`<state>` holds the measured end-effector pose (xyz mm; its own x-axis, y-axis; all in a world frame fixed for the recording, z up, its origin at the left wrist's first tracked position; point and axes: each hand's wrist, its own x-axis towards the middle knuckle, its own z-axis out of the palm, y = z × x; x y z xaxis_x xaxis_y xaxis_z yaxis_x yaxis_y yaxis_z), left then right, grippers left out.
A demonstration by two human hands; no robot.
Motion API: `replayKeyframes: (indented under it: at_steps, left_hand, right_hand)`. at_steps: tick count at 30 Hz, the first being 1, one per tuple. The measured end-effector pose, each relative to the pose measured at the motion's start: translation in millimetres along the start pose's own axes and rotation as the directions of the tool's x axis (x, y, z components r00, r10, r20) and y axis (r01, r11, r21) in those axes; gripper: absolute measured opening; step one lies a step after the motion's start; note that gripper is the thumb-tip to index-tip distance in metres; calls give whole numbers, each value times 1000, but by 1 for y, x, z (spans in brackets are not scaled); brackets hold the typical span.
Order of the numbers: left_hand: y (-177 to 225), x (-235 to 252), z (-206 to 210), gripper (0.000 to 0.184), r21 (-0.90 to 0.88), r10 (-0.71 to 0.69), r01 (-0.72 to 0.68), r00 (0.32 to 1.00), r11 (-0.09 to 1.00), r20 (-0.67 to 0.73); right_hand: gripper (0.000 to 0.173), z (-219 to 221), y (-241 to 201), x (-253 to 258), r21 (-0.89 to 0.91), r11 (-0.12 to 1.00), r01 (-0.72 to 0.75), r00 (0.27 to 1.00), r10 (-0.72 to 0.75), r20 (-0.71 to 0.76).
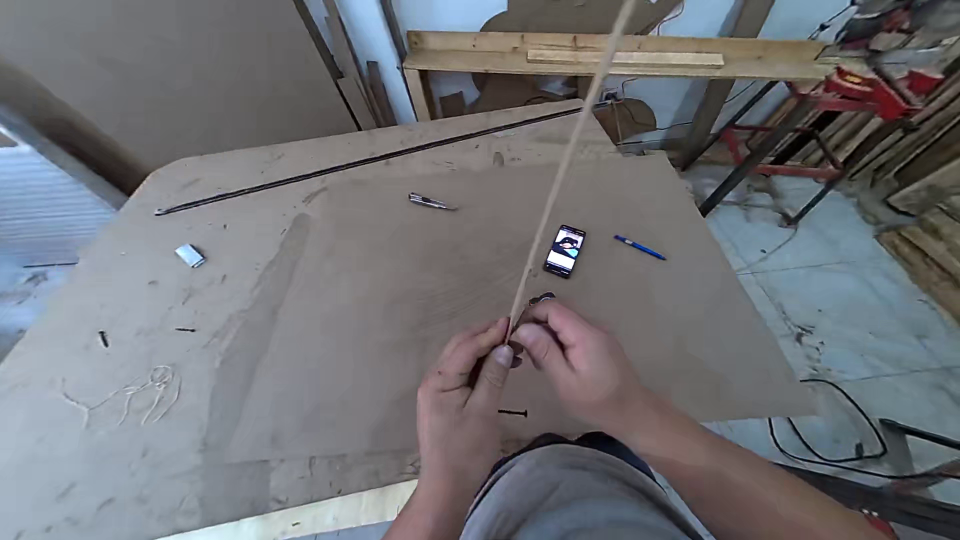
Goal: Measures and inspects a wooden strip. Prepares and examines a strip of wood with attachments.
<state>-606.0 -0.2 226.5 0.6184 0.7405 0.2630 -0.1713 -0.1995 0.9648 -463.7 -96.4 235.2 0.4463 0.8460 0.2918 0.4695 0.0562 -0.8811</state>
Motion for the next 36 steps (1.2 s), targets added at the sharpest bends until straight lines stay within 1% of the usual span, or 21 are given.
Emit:
replayKeyframes:
  at_steps: [2, 5, 7, 8, 10, 11, 12, 14, 15, 17, 19, 20, 22, 24, 25, 26, 27, 29, 32, 34, 36]
  left_hand:
    - [-2, 1, 4, 24, -62, -13, 13, 1000, 998, 4]
    - [-9, -4, 10, 24, -94, 33, -29, 999, 995, 40]
    - [-14, -7, 12, 22, -91, 93, -88, 995, 992, 45]
    - [-17, -8, 12, 22, -77, 137, -133, 989, 988, 50]
    - [-21, -9, 12, 23, -26, 227, -226, 972, 974, 57]
    - [-22, -10, 12, 23, -5, 258, -258, 964, 966, 57]
    - [-22, -11, 13, 25, -7, 272, -272, 961, 962, 53]
    - [-22, -11, 15, 25, -61, 255, -254, 967, 965, 17]
    - [-22, -11, 16, 23, -99, 230, -229, 973, 968, -4]
    - [-21, -11, 18, 21, -162, 174, -177, 984, 971, -29]
    - [-20, -12, 20, 21, -193, 150, -150, 989, 970, -15]
    - [-21, -12, 20, 21, -190, 150, -149, 989, 971, -9]
    - [-26, -15, 20, 22, -180, 167, -164, 986, 970, -3]
    - [-30, -17, 19, 24, -165, 191, -189, 982, 968, 1]
    - [-31, -18, 18, 25, -168, 205, -202, 979, 965, -1]
    - [-32, -18, 17, 24, -175, 207, -204, 978, 963, -4]
    - [-32, -18, 17, 24, -186, 197, -195, 980, 963, -8]
    - [-30, -20, 19, 22, -195, 167, -169, 986, 966, -29]
    - [-25, -23, 23, 20, -230, 114, -127, 991, 965, -69]
    - [-22, -26, 26, 20, -244, 94, -109, 993, 964, -75]
    - [-24, -28, 26, 22, -241, 107, -120, 992, 963, -66]
  right_hand:
    - [22, 5, 11, -4, -354, 903, 242, 945, -302, -124]
    - [25, 2, 17, -9, -356, 893, 276, 919, -354, -173]
    - [28, 1, 9, -14, -42, 997, 66, 984, -72, -164]
    - [29, -1, 1, -15, 215, 967, -136, 985, 156, -78]
    - [34, -9, -8, -9, 599, 650, -467, 877, 425, 223]
    - [36, -11, -8, -7, 654, 532, -539, 836, 437, 333]
    - [37, -13, -7, -7, 653, 530, -541, 837, 411, 361]
    - [34, -11, -4, -9, 470, 822, -321, 947, 277, 163]
    - [29, -6, 0, -11, 246, 962, -121, 992, 125, 0]
    - [23, 1, 16, -11, -174, 958, 229, 950, -258, -174]
    - [27, 3, 26, -9, -297, 896, 330, 891, -399, -215]
    - [30, 4, 26, -10, -229, 925, 303, 907, -354, -229]
    - [38, 6, 14, -13, 184, 982, 29, 988, -1, -153]
    - [43, -1, 3, -8, 581, 707, -403, 913, 349, 209]
    - [45, -4, 3, -5, 623, 585, -520, 853, 387, 349]
    - [47, -7, 3, -4, 593, 586, -552, 834, 391, 390]
    - [47, -10, 4, -5, 502, 707, -497, 866, 370, 337]
    - [36, -7, 13, -12, 156, 977, -145, 989, 136, 64]
    - [27, 0, 31, -15, -250, 915, 317, 935, -346, -81]
    - [27, 3, 32, -19, -265, 895, 359, 909, -399, -116]
    - [33, 8, 25, -25, -29, 981, 190, 973, -192, -131]
